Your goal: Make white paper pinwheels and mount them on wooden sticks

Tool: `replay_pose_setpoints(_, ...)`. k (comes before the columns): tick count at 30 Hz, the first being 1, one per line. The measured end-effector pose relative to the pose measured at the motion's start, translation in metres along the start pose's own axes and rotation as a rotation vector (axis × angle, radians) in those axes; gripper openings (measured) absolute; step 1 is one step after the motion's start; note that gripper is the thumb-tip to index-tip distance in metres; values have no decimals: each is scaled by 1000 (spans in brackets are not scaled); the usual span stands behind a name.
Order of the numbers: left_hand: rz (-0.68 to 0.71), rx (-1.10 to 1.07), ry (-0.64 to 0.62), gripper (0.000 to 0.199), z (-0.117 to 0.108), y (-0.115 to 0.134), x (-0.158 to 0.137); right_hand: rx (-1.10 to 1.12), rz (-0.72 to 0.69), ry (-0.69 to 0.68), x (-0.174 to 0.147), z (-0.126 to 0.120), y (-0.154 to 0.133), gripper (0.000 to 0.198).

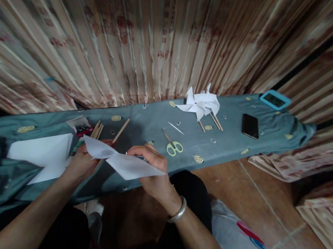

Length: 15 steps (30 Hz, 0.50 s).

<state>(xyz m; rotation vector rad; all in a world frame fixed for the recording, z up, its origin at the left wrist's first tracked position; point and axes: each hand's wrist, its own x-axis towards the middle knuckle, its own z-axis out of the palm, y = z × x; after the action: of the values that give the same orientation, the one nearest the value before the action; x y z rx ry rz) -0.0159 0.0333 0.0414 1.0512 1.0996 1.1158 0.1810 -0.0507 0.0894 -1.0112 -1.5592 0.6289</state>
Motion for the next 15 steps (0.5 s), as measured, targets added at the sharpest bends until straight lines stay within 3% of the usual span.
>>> replay_pose_setpoints(3,13,-103,137,33,-3,18,8,5,-11,-84,4,5,-9,11)
replay_pose_setpoints(9,122,-142,236,29,-15,54,7,-190,-22,-362,27,-6,-28,19)
replay_pose_setpoints(12,154,-77,226,30,-14,60,1,-292,23,-458,45,-12,-33,17)
replay_pose_setpoints(15,154,80,127,28,-7,61,-6,-310,18,-493,58,-11,-31,13)
